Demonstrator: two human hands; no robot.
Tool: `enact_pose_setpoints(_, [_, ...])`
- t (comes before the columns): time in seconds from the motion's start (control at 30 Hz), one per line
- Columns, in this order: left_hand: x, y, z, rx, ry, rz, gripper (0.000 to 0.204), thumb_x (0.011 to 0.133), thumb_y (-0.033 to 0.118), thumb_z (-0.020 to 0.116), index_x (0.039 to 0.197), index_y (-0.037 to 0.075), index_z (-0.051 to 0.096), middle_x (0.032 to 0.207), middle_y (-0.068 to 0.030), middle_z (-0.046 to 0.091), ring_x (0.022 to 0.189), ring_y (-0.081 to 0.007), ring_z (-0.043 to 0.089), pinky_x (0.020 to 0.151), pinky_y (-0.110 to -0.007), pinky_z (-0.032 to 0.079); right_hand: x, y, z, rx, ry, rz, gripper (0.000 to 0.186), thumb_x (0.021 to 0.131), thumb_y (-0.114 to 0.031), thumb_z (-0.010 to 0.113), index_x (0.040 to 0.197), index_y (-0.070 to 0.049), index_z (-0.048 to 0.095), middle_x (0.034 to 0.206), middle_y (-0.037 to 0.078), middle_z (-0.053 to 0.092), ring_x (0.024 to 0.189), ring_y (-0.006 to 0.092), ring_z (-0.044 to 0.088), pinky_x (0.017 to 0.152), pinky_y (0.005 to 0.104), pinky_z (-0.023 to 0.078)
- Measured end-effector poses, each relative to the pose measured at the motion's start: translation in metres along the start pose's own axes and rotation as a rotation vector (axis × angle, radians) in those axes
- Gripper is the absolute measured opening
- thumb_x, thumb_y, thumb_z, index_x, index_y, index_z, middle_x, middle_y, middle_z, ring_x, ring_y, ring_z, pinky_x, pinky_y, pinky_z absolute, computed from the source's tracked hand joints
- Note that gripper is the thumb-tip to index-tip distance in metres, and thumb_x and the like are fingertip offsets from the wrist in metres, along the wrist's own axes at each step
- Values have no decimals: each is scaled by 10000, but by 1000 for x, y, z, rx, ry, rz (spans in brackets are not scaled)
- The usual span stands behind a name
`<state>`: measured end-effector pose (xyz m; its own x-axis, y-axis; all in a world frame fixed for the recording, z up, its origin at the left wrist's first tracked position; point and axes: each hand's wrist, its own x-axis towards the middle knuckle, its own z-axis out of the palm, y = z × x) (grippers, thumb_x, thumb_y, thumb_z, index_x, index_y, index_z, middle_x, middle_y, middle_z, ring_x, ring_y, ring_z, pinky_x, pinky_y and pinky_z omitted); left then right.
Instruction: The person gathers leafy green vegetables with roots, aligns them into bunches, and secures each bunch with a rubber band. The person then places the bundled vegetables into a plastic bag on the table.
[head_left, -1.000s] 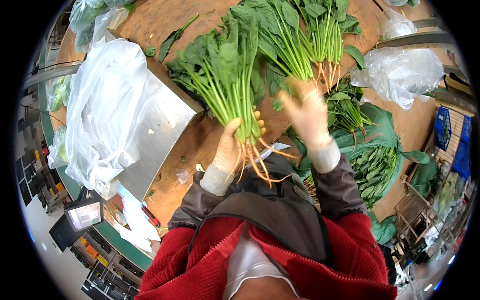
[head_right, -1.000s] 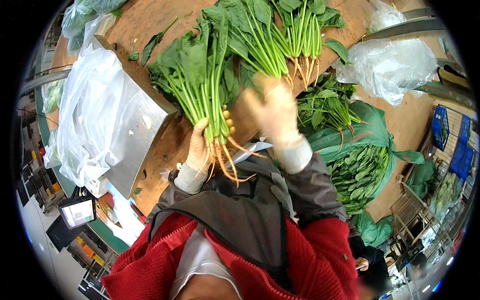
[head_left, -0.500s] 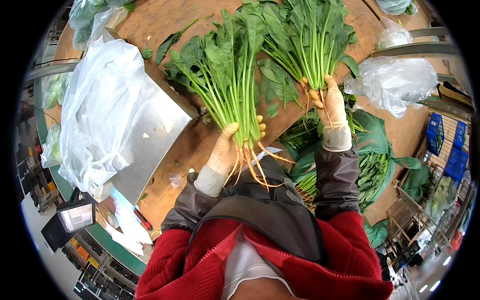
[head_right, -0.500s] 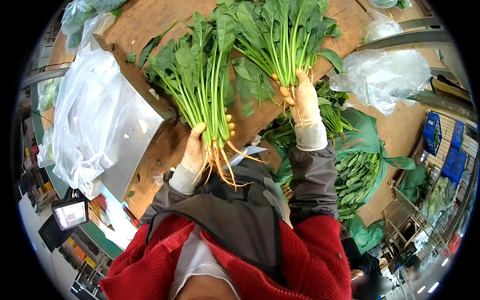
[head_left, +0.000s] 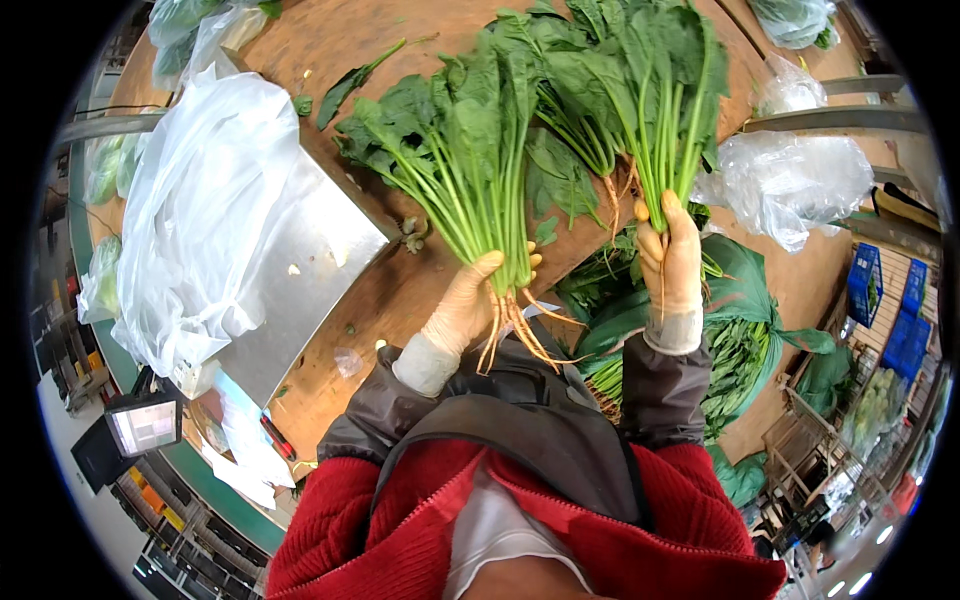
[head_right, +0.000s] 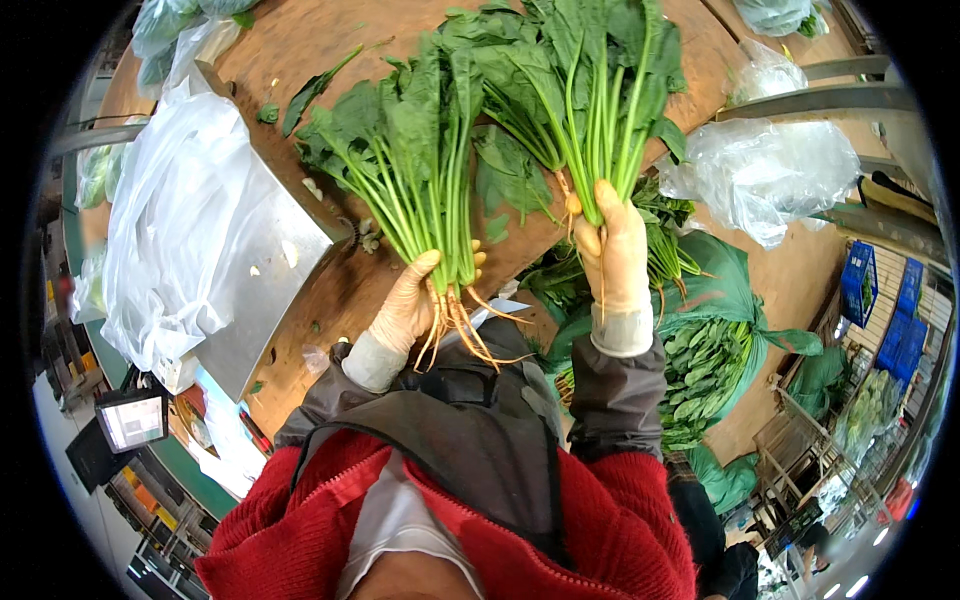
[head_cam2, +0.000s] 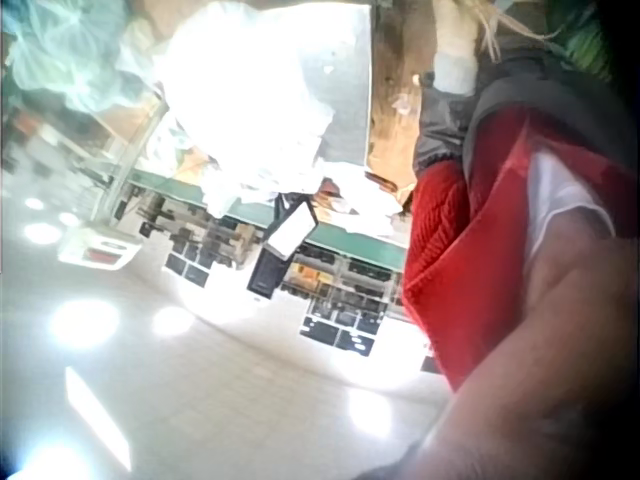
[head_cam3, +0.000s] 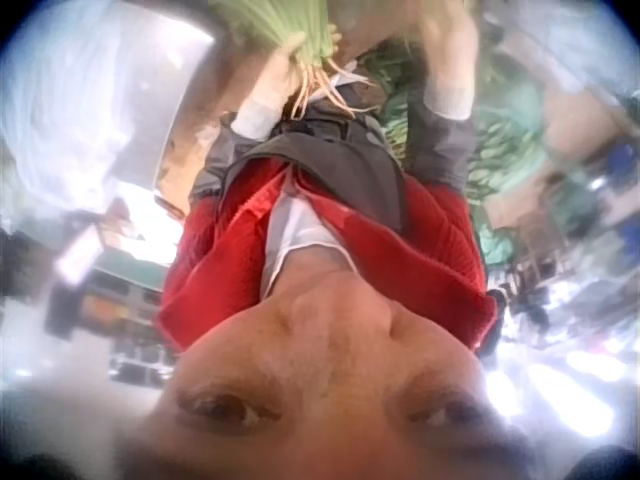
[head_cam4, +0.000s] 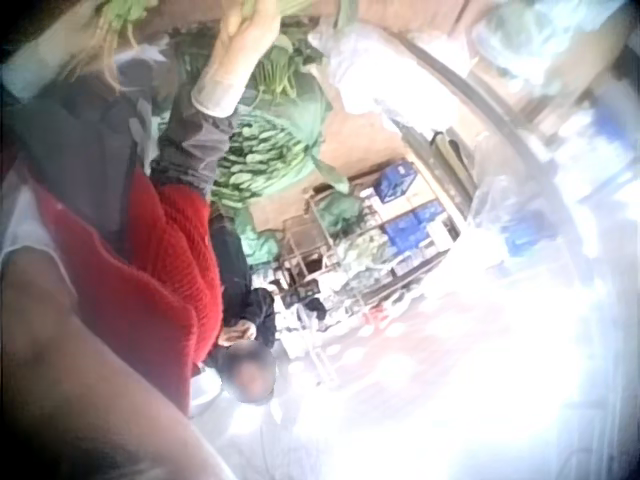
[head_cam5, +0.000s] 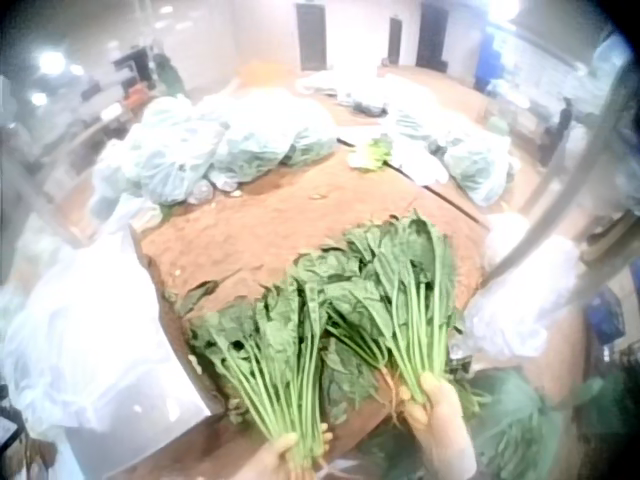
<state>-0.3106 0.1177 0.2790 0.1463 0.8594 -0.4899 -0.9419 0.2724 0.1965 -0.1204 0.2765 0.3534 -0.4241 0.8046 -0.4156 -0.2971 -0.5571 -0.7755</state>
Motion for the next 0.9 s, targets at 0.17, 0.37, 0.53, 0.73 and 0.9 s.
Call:
enact_pose_setpoints(0.17, [4, -7, 5, 107, 100, 122, 491, 823, 146, 615, 1238, -17, 410, 1212, -188, 500, 1079, -276, 533, 907, -380, 477, -22, 31, 40, -821, 240, -288, 368, 822, -46, 592, 1168, -8, 474, 926, 140, 615, 636, 157, 602, 571, 245, 510])
enact_pose_setpoints(0.37, [-7, -1, 14, 10, -2, 110, 593, 807, 182, 645, 1300, 38, 350, 1281, -99, 446, 1163, -223, 453, 1014, -372, 360, -55, 99, 94, -2284, -96, -351, 593, 782, -130, 453, 1298, 119, 297, 1291, 224, 423, 861, 180, 539, 663, 221, 458])
enact_pose_setpoints(0.53, [-17, 5, 16, -142, 18, 15, 529, 817, 204, 624, 1259, 20, 401, 1209, -142, 508, 1106, -251, 502, 977, -385, 404, -61, 101, 98, -2177, -199, -545, 547, 809, -135, 431, 1305, 68, 322, 1323, 197, 391, 861, 190, 540, 714, 245, 440])
enact_pose_setpoints(0.73, [-22, 2, 14, -155, 67, 87, 504, 817, 278, 601, 1212, 3, 454, 1154, -158, 543, 1020, -264, 554, 917, -402, 448, -68, 87, 95, -1494, -273, -611, 538, 745, -18, 585, 1247, 23, 397, 1248, 223, 448, 921, 246, 582, 755, 285, 477])
enact_pose_setpoints(0.9, [-30, 7, 24, -96, -22, 154, 645, 756, 374, 628, 1221, -30, 437, 1142, -167, 547, 1008, -277, 569, 898, -380, 474, -68, 69, 81, -881, -168, -512, 355, 741, 36, 593, 1085, -30, 536, 1039, 145, 581, 838, 247, 618, 703, 301, 502])
